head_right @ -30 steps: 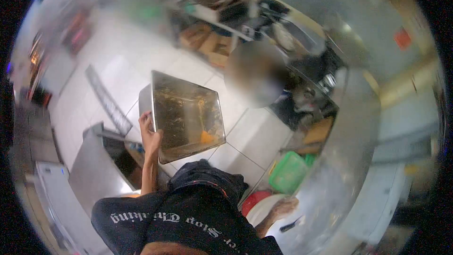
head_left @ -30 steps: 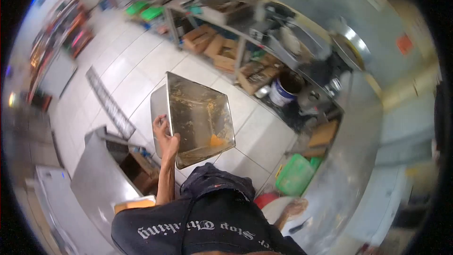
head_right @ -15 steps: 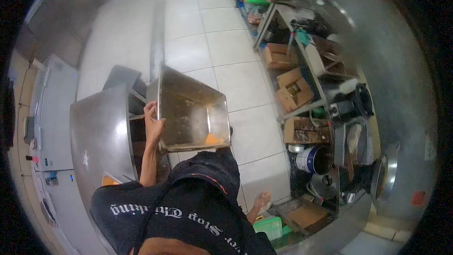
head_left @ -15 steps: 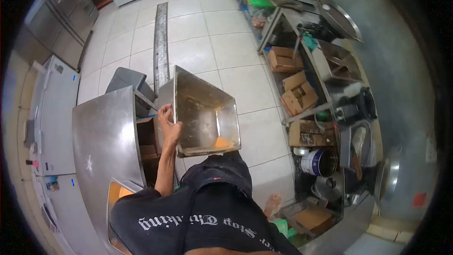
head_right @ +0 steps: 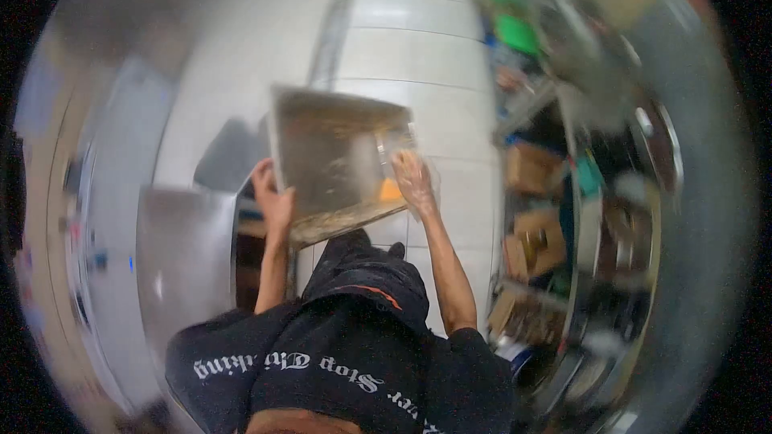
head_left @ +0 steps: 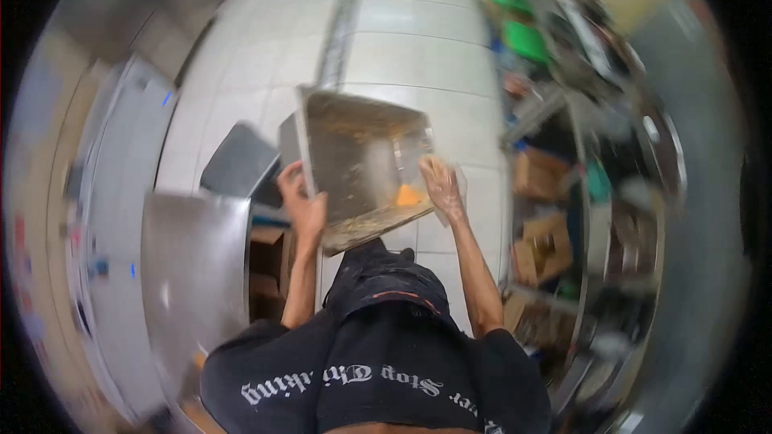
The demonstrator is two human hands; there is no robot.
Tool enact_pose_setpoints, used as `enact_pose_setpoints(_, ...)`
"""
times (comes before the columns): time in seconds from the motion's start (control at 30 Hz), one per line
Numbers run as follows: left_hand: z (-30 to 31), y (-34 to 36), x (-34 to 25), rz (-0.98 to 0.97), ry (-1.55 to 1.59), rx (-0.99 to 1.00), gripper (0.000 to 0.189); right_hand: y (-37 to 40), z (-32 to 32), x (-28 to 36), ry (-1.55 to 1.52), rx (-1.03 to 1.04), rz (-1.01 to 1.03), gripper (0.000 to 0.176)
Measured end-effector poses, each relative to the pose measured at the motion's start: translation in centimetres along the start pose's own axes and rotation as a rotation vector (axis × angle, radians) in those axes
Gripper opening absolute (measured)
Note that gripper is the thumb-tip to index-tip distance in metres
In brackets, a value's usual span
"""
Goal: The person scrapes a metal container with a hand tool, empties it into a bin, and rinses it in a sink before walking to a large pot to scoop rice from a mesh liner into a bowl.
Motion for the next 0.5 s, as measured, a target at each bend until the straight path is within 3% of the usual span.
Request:
enact_pose_setpoints(0.03,0.6,0.4,-0.3,0.044,-0.02,-0.064,0.028,-1.7,-2.8,2.4,0.157,-0.106,0.506,0.031)
enact_pose_setpoints(0.07,-0.1,-0.7,-0.1,0.056,-0.021,-0.075,0.031,-5.0,-5.1,4.9,-0.019,-0.015,0.505,0.029)
enact_pose_setpoints(0.17,-2.8,-3.9,3.2,-0.098,-0.189,-0.215,0.035,-10.9,-10.5,13.4,-0.595,0.217,0.063,0.025)
enact_pose_setpoints(0.2,-4.3,-5.2,5.6,-0.18,-0.194,-0.257,0.037,-12.8,-11.4,15.9,-0.664,0.223,-0.034,0.024)
enact_pose_setpoints(0.27,-7.6,-8.1,8.0,-0.017,0.045,-0.274,0.035,-16.1,-12.6,18.3,-0.681,0.233,-0.185,0.022)
enact_pose_setpoints(0.3,-7.9,-10.6,8.6,-0.033,-0.04,-0.219,0.035,-17.7,-13.4,19.2,-0.678,0.23,-0.254,0.021)
enact_pose_setpoints(0.37,-9.5,-15.3,9.8,-0.071,-0.112,-0.145,0.036,-20.5,-14.4,18.1,-0.655,0.22,-0.367,0.02)
enact_pose_setpoints(0.43,-11.4,-19.0,11.7,-0.285,-0.133,-0.111,0.04,-23.1,-16.9,16.1,-0.697,0.251,-0.464,0.026)
enact_pose_setpoints(0.5,-13.0,-18.2,12.2,-0.204,-0.041,-0.058,0.04,-22.2,-17.4,13.6,-0.705,0.252,-0.456,0.027)
Point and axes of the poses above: each hand's wrist, its own y-axis away from the middle knuckle, its own z-axis out of the back of the hand, x = y × z, the point moved 1 cm from there along -y, towards the middle knuckle, and after that the axes turned 15 degrees about -x, right-handed, at the moved point
